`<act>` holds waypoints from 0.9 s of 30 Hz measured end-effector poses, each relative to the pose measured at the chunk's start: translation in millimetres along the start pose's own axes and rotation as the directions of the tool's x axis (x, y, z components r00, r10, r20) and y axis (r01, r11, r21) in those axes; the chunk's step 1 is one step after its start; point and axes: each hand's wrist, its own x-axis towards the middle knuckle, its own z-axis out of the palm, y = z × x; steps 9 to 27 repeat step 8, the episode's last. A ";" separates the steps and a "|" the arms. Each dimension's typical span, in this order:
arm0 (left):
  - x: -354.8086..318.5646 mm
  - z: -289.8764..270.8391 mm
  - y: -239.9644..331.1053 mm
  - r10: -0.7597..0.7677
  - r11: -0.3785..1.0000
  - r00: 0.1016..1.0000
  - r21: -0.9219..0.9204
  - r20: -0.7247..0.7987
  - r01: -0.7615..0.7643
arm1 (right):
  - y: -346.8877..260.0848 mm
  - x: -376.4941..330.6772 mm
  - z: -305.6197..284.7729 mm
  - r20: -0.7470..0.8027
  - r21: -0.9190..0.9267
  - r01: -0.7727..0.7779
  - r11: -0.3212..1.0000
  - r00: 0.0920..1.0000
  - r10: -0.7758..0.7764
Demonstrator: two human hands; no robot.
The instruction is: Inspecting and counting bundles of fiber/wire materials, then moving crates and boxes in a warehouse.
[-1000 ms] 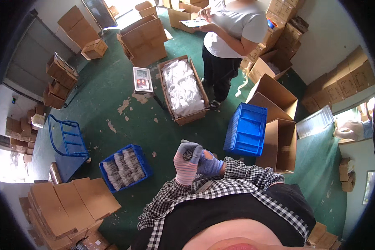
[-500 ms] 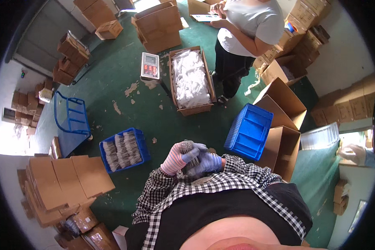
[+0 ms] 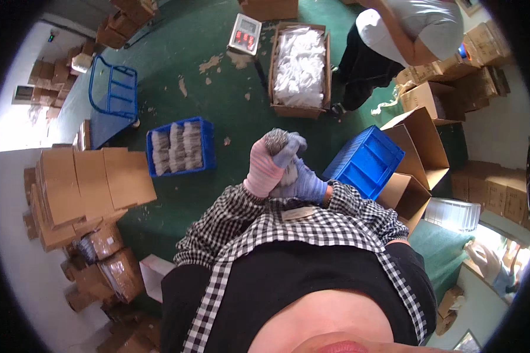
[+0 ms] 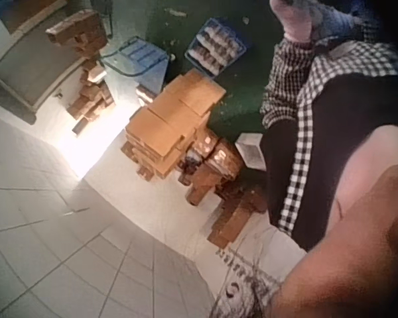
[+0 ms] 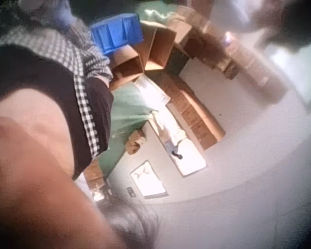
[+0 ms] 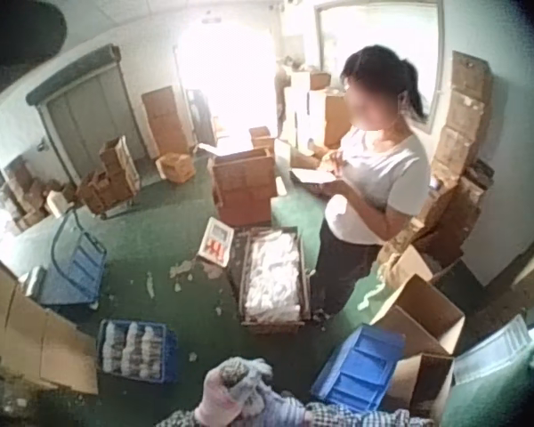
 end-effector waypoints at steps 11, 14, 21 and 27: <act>5.6 -44.9 -5.5 -0.048 0.988 0.967 -0.132 0.251 0.084 | -46.5 1.8 -26.1 0.310 0.068 -0.289 0.955 0.916 0.256; 5.6 -44.9 -5.5 -0.048 0.988 0.967 -0.132 0.251 0.084 | -46.5 1.8 -26.1 0.310 0.068 -0.289 0.955 0.916 0.256; 5.6 -44.9 -5.5 -0.048 0.988 0.967 -0.132 0.251 0.084 | -46.5 1.8 -26.1 0.310 0.068 -0.289 0.955 0.916 0.256; 5.6 -44.9 -5.5 -0.048 0.988 0.967 -0.132 0.251 0.084 | -46.5 1.8 -26.1 0.310 0.068 -0.289 0.955 0.916 0.256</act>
